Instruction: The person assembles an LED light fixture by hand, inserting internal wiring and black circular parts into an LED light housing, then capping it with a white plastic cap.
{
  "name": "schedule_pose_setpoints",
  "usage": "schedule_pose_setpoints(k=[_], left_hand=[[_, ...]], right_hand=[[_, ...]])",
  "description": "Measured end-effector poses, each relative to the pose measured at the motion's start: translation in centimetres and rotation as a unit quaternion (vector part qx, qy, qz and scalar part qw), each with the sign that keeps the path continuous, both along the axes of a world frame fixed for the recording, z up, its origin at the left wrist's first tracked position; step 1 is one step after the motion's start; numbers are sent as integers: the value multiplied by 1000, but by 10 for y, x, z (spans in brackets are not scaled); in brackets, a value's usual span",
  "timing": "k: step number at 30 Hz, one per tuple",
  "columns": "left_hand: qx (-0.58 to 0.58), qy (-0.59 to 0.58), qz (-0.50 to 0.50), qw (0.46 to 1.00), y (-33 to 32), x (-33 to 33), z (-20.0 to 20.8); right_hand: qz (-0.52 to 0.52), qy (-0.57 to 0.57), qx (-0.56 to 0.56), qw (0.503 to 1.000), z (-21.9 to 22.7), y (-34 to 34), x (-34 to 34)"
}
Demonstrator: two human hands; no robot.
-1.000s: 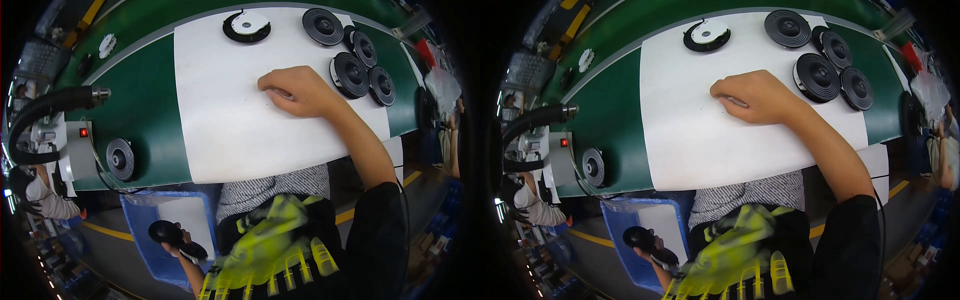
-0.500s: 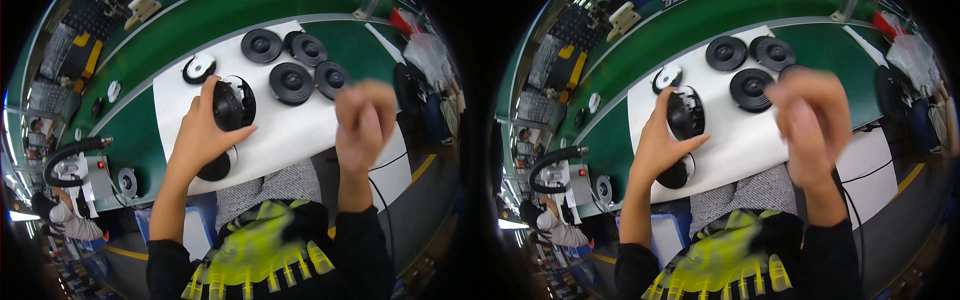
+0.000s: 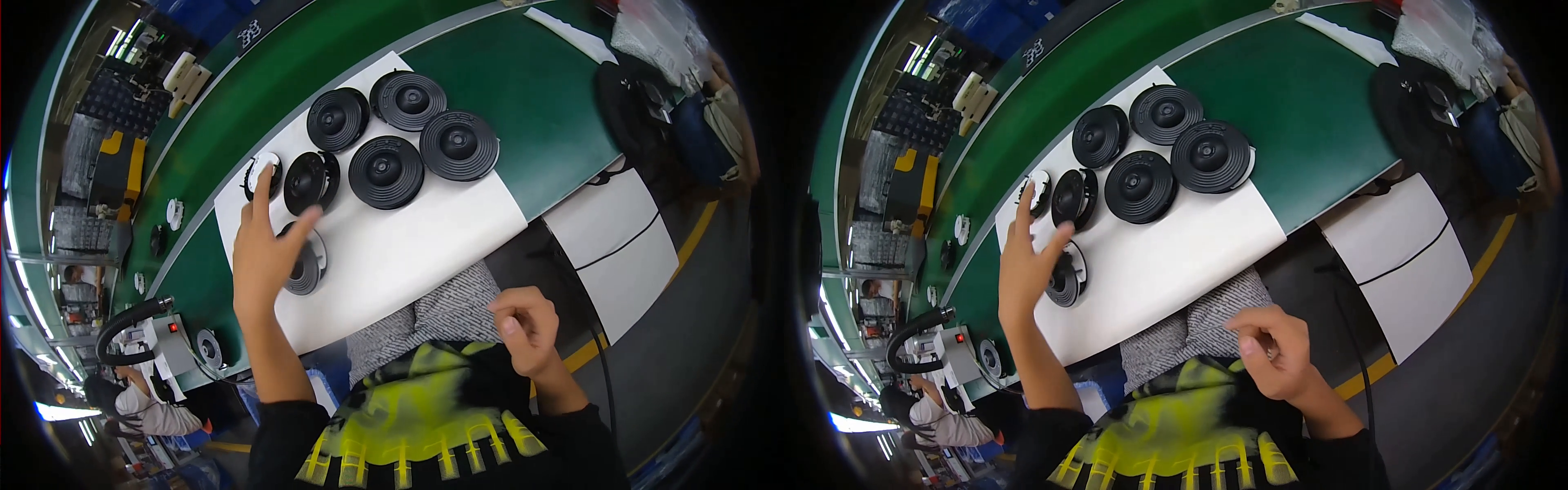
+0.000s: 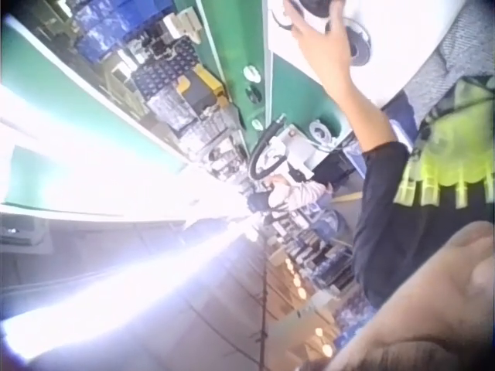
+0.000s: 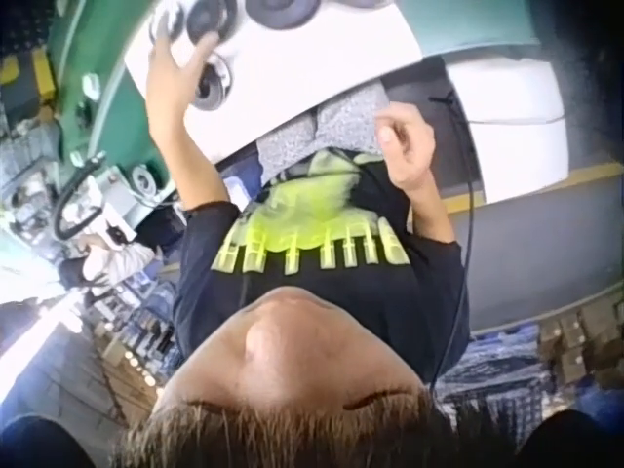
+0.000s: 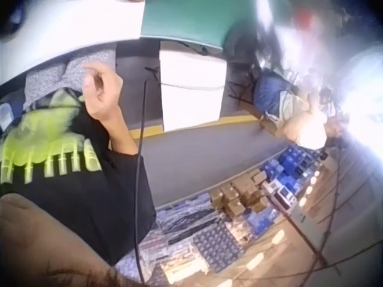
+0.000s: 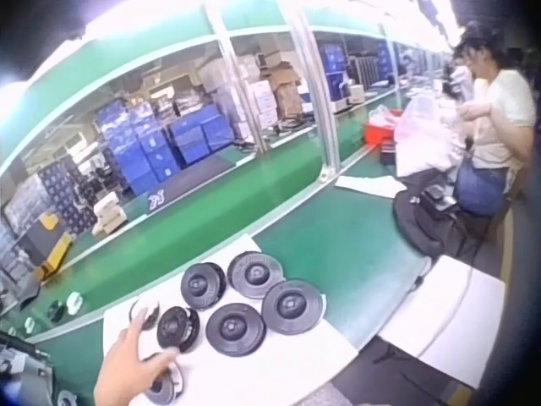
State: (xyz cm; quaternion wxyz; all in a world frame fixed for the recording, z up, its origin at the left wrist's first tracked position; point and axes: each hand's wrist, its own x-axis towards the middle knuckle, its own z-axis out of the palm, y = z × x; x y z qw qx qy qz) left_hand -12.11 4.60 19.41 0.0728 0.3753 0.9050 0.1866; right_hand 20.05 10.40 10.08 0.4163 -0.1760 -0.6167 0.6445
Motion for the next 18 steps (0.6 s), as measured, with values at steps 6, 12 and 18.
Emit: schedule_pose_setpoints(k=[6, 12, 18], left_hand=[[-3, -8, -44, 999, -55, 20, -29], [124, -11, -112, 986, -58, 59, -36], [121, -19, -117, 985, -44, 67, -51]], right_hand=[[47, -7, 56, 997, 11, 20, -39], [93, -32, 60, 993, 7, 20, -63], [12, -124, 66, 990, 20, 3, -58]])
